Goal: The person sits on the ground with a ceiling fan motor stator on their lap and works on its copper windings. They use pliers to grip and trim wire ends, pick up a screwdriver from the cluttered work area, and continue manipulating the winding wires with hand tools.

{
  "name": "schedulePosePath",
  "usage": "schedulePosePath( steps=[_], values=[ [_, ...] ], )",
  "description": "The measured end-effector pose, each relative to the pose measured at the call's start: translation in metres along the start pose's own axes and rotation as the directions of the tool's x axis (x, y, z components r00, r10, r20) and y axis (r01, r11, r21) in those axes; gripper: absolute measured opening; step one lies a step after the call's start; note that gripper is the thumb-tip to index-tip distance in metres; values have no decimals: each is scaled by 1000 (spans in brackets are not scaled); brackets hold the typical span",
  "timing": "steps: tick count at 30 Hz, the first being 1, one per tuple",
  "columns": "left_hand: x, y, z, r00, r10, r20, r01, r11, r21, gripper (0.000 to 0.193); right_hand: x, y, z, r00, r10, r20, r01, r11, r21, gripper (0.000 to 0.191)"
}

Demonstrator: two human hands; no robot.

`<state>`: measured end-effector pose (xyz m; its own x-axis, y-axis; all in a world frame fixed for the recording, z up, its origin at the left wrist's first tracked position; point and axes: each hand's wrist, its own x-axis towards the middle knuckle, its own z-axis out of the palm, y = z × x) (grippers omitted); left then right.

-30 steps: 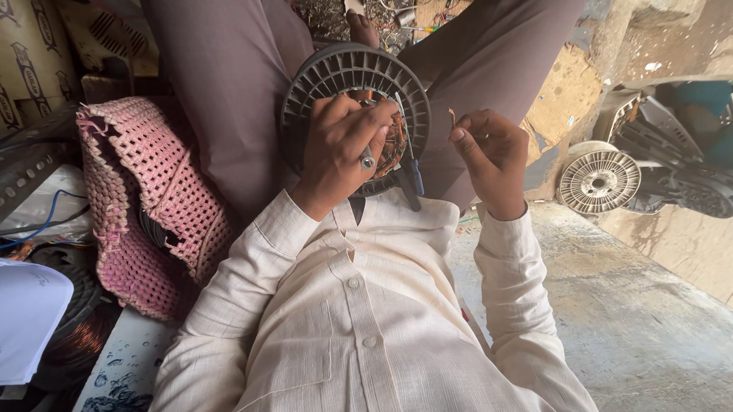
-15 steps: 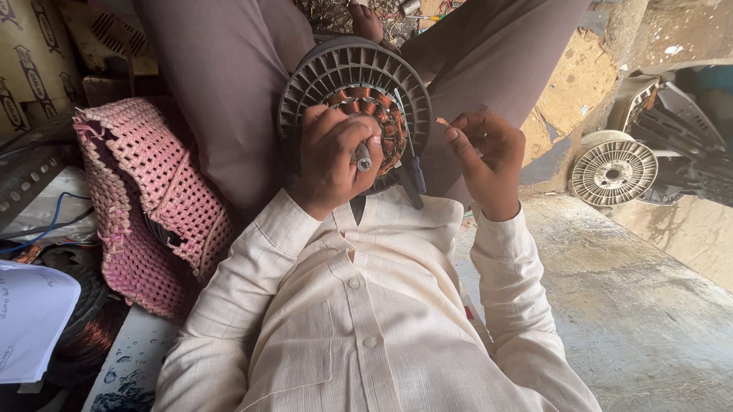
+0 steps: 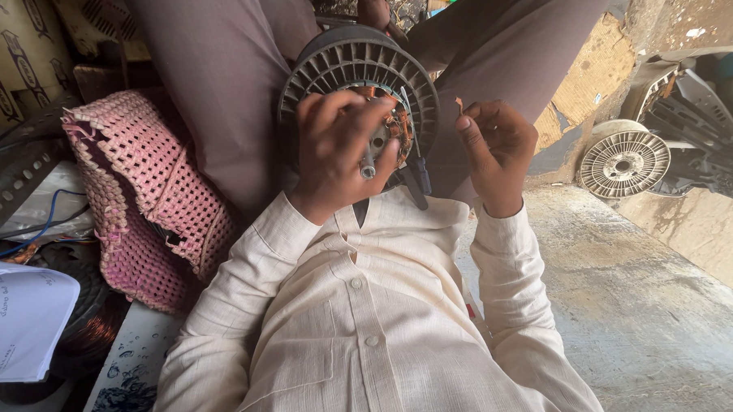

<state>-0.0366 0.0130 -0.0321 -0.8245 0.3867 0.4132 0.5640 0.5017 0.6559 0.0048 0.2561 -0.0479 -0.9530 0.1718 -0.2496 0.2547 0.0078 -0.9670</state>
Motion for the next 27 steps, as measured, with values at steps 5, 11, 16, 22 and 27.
schedulePosePath(
  steps=[5, 11, 16, 22, 27],
  values=[
    [4, -5, 5, 995, -46, 86, 41, 998, 51, 45, 11, 4, 5, 1000, -2, 5, 2, 1000, 10, 9],
    [2, -15, 9, 995, -49, 92, 45, 998, 44, 45, 22, 10, 8, 1000, -24, 1, 24, 999, 32, 9],
    [-1, -20, 17, 993, -98, 61, 95, 994, 50, 47, 30, 17, 10, 999, -28, -32, 29, 999, 29, 9],
    [-2, -23, 25, 989, -147, -12, 148, 987, 63, 35, 50, 6, 22, 980, -170, -99, 173, 985, 20, 8],
    [-2, -27, 24, 985, -170, 8, 169, 985, 37, 26, 50, -10, 33, 974, -208, -90, 186, 960, -209, 38]
  ],
)
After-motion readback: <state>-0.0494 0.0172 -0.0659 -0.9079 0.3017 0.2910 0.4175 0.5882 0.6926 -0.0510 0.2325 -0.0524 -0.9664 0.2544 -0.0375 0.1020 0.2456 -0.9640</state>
